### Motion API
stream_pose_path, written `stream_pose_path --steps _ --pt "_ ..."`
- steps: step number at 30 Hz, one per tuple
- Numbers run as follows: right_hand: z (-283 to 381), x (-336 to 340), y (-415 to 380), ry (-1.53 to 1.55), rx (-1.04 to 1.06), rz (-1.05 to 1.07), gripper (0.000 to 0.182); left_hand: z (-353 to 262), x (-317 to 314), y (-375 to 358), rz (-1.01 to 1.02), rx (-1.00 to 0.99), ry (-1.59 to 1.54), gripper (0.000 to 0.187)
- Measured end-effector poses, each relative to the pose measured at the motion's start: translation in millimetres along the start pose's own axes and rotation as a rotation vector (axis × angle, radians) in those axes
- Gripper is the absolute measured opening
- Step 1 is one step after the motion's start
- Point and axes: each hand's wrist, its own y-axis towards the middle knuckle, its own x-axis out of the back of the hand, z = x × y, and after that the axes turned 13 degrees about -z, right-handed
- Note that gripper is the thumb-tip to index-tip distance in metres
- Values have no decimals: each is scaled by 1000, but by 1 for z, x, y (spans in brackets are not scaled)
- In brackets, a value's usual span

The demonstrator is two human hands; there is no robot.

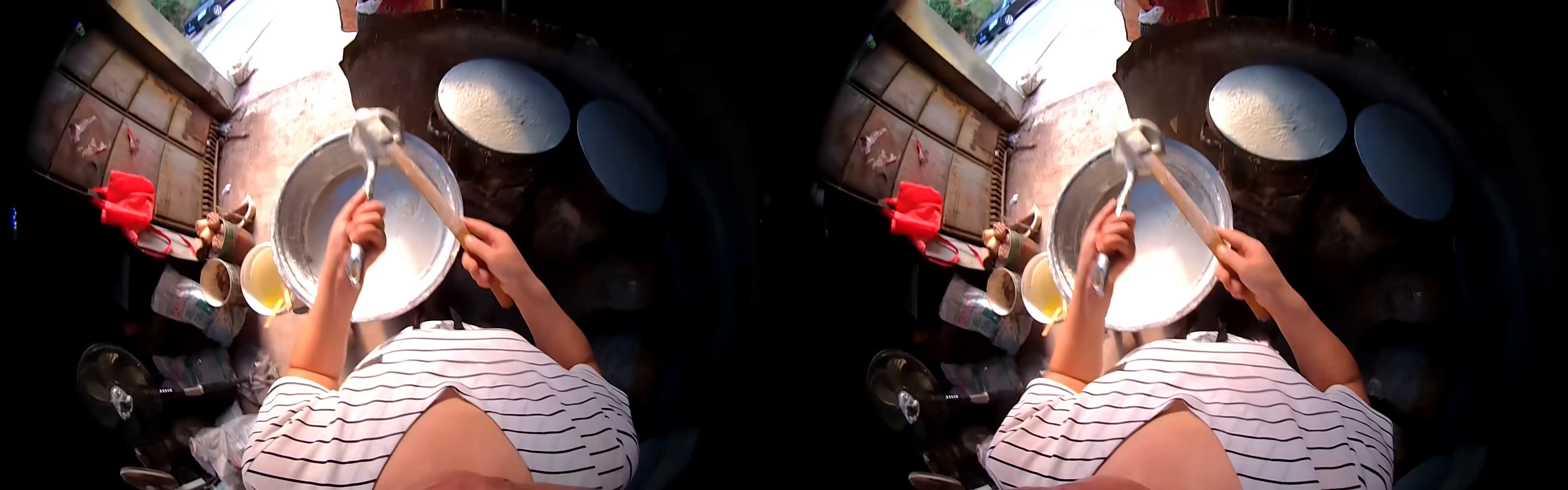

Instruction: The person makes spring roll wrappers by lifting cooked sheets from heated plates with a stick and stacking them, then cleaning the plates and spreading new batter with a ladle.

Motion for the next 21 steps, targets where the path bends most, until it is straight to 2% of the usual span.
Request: stream_pose_path --steps 1,2,3,4,5,6,7,8,10,12,14,15,16,17,18,19,20,21 --pt "4 2 -10 -17 -1 -31 39 -3 5 -4 38 114 -22 41" --pt "6 3 -26 -32 0 -69 40 -13 17 -8 197 172 104 29" --pt "5 9 -40 71 31 -76 40 -3 9 -18 247 29 233 17" --pt "1 17 -48 162 111 -27 40 10 4 -28 287 -119 339 31" --pt "1 21 -48 154 99 -23 41 6 2 -26 341 -232 561 52" --pt "-8 24 -42 153 83 -17 41 -9 8 -19 291 -276 724 46" --pt "-27 27 -29 182 50 -45 42 -23 10 -4 144 -175 603 33" --pt "-39 27 -17 197 39 -40 41 -25 5 10 14 -61 519 10" --pt "-64 34 -15 211 13 -139 41 -21 -5 37 -188 122 345 39" --pt "-77 45 -34 299 -44 -256 39 -17 2 71 -265 237 322 39" --pt "-82 60 -68 389 31 -404 39 23 -4 102 -269 296 277 39" --pt "-82 67 -87 420 134 -491 42 49 -11 111 -242 363 309 38" --pt "-76 76 -113 434 220 -523 42 77 -15 124 -211 440 335 38" --pt "-69 84 -138 439 339 -592 42 100 -14 138 -94 586 409 34" --pt "-65 93 -162 434 461 -663 43 137 -18 144 -72 524 563 29" --pt "-61 104 -183 396 576 -813 43 170 -13 154 36 550 734 8" --pt "-56 116 -201 356 682 -968 44 204 -7 165 158 581 895 39" --pt "-57 138 -215 225 763 -1157 45 242 2 176 116 723 850 36"
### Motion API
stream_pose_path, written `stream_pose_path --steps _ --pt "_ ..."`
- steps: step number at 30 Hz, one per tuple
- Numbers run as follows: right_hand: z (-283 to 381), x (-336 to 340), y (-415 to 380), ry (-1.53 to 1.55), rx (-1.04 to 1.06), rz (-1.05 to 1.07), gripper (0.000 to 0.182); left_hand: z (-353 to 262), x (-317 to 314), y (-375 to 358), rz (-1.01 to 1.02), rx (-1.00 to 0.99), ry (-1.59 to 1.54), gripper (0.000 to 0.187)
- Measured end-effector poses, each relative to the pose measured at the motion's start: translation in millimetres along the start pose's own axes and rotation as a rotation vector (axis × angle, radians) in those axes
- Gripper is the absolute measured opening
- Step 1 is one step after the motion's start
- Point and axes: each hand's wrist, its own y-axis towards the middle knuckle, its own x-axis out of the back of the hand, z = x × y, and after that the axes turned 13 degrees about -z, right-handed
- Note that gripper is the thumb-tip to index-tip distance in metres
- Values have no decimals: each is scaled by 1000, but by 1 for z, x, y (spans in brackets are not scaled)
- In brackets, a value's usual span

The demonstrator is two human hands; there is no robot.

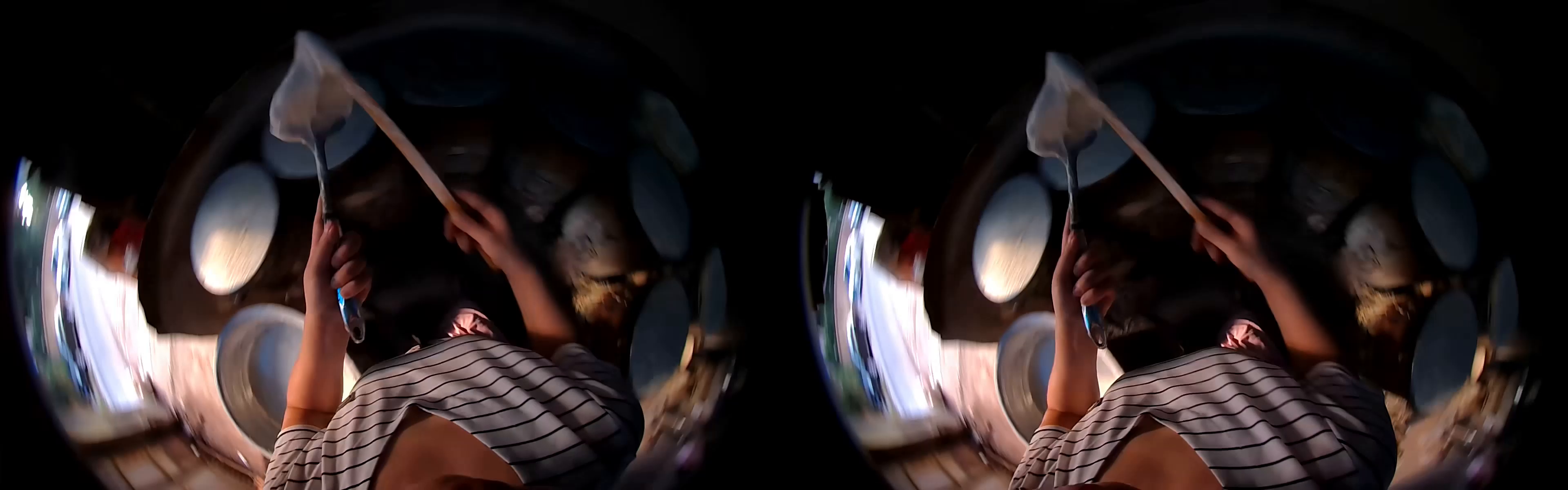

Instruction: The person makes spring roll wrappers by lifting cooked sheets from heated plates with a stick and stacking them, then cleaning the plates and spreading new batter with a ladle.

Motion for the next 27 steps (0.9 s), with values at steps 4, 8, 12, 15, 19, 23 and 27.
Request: stream_pose_path --steps 4,8,12,15,19,23,27 --pt "-30 66 26 -279 237 -531 39 82 -81 146 43 583 -347 14" --pt "-77 177 -26 -579 512 -874 38 165 -104 280 124 815 -284 29" --pt "-16 284 -15 -165 203 -1200 45 238 -127 370 -31 1040 -317 30" --pt "5 341 38 138 241 -1362 45 301 -129 447 -118 1118 -174 32" --pt "-53 372 81 64 309 -1490 41 357 -100 489 -244 924 399 17" --pt "-55 370 94 85 266 -1572 44 377 -88 487 -9 401 1393 40" --pt "-33 368 101 -126 274 -1665 44 351 -49 544 682 -439 2191 65"
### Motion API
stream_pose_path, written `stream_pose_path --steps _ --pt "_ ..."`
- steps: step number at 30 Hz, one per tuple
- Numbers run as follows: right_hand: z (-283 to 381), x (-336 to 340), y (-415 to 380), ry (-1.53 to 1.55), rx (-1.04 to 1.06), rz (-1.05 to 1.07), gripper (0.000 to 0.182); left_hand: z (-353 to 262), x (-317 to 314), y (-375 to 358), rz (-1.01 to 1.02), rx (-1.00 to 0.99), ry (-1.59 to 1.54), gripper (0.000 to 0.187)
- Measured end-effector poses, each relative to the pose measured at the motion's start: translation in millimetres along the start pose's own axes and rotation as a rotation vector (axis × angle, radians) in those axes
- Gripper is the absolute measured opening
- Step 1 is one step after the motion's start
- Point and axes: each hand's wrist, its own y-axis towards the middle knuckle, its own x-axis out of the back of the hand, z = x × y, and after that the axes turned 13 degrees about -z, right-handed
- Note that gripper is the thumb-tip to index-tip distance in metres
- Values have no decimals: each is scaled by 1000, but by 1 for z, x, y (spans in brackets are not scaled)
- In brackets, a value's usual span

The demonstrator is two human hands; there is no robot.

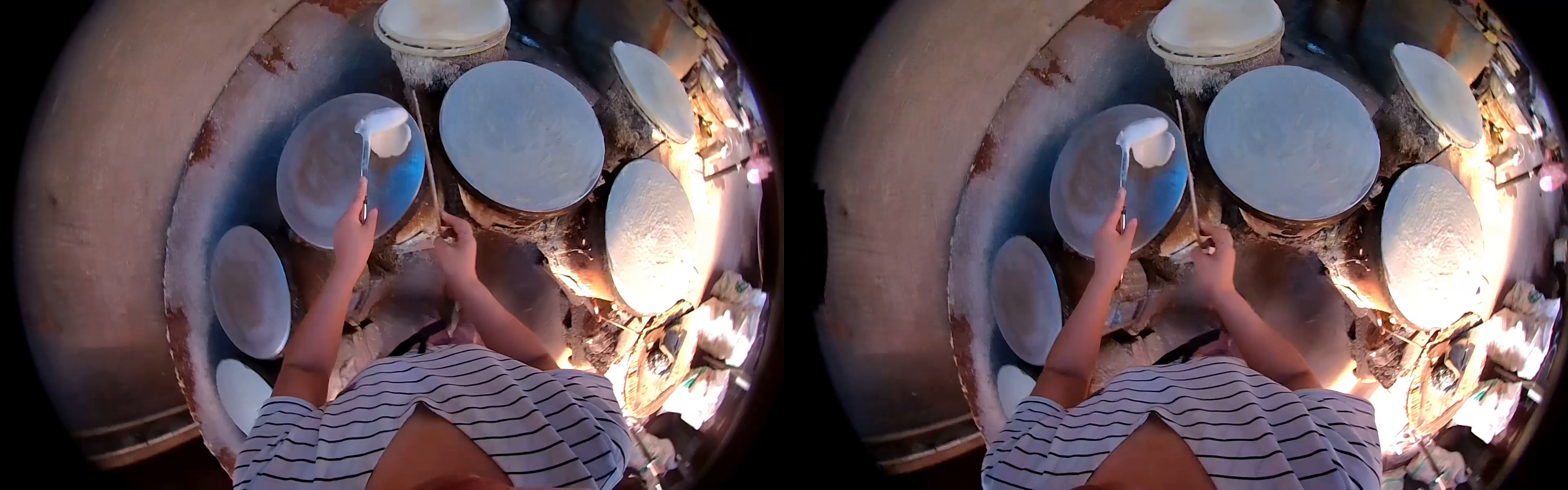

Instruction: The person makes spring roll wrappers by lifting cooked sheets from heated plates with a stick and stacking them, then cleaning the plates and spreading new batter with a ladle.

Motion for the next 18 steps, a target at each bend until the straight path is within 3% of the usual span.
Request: stream_pose_path --steps 2,6,8,10,13,15,17,18 --pt "7 -5 3 -98 123 -29 44 1 12 22 73 -80 249 66" --pt "21 -22 -12 -211 8 -5 51 17 8 53 131 -124 366 63" --pt "35 -44 -16 -326 77 13 52 28 9 64 97 -158 348 63" --pt "20 -83 -1 -290 326 -24 49 43 7 75 21 -176 273 62" --pt "36 -106 40 -482 420 60 48 56 9 97 -3 -118 298 61" --pt "46 -87 37 -550 425 -4 48 59 22 111 57 -43 351 61" --pt "40 -59 9 -669 334 37 49 79 27 118 39 -96 361 61" --pt "30 -56 -7 -666 404 31 47 87 26 114 30 -104 360 61"
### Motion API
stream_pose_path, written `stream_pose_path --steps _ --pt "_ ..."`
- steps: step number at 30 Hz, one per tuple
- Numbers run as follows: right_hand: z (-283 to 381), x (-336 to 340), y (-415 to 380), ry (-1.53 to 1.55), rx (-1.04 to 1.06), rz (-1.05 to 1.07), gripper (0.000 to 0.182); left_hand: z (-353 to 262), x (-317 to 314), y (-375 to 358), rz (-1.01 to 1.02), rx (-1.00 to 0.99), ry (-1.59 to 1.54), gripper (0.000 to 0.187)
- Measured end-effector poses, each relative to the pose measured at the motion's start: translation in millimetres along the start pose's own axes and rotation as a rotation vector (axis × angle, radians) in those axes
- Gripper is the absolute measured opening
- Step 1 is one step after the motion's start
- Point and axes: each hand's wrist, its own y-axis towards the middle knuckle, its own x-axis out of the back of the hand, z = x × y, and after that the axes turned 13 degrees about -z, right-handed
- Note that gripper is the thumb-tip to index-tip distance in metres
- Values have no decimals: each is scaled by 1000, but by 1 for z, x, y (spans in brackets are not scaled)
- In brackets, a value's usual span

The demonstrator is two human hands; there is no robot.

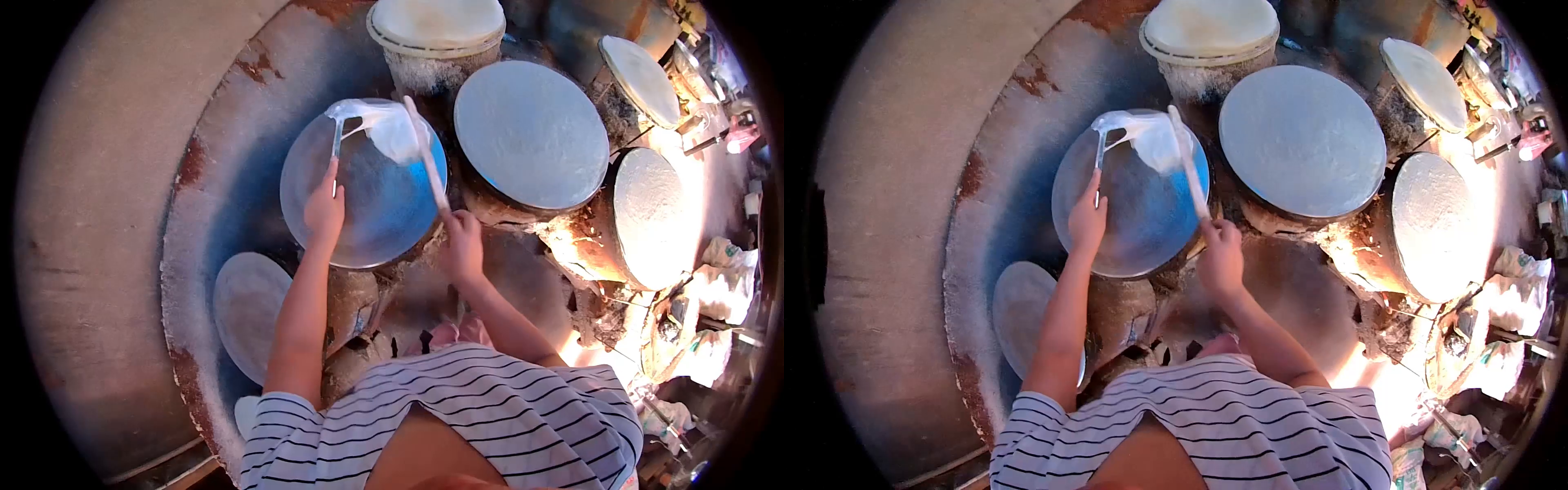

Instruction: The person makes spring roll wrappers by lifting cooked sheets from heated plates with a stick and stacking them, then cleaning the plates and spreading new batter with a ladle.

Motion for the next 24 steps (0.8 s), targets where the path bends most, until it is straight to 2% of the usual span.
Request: stream_pose_path --steps 2,5,8,10,11,14,16,17,18,20,22,24 --pt "30 -9 5 57 -48 77 44 -7 14 -8 77 74 -35 61" --pt "38 -43 52 77 58 36 41 -4 5 3 12 75 -80 61" --pt "11 -27 55 26 48 -160 38 20 11 3 -34 30 -106 61" --pt "21 -15 29 77 -230 15 30 28 14 0 -51 24 -136 61" --pt "22 -8 20 93 -362 105 27 32 15 -1 9 83 -112 62" --pt "47 -41 26 40 93 49 27 35 15 -6 -42 107 -131 63" --pt "46 -54 57 -8 66 65 27 37 12 -12 -82 167 -228 62" --pt "41 -44 65 9 149 -19 28 38 15 -17 -75 225 -279 62" --pt "39 -29 65 15 80 -67 35 44 20 -26 -54 287 -326 62" --pt "17 -24 46 -92 70 -10 37 57 22 -35 -31 371 -480 59" --pt "35 -38 31 18 70 44 38 45 41 -45 58 586 -708 58" --pt "41 -48 35 83 106 60 36 39 39 -47 53 695 -1031 60"
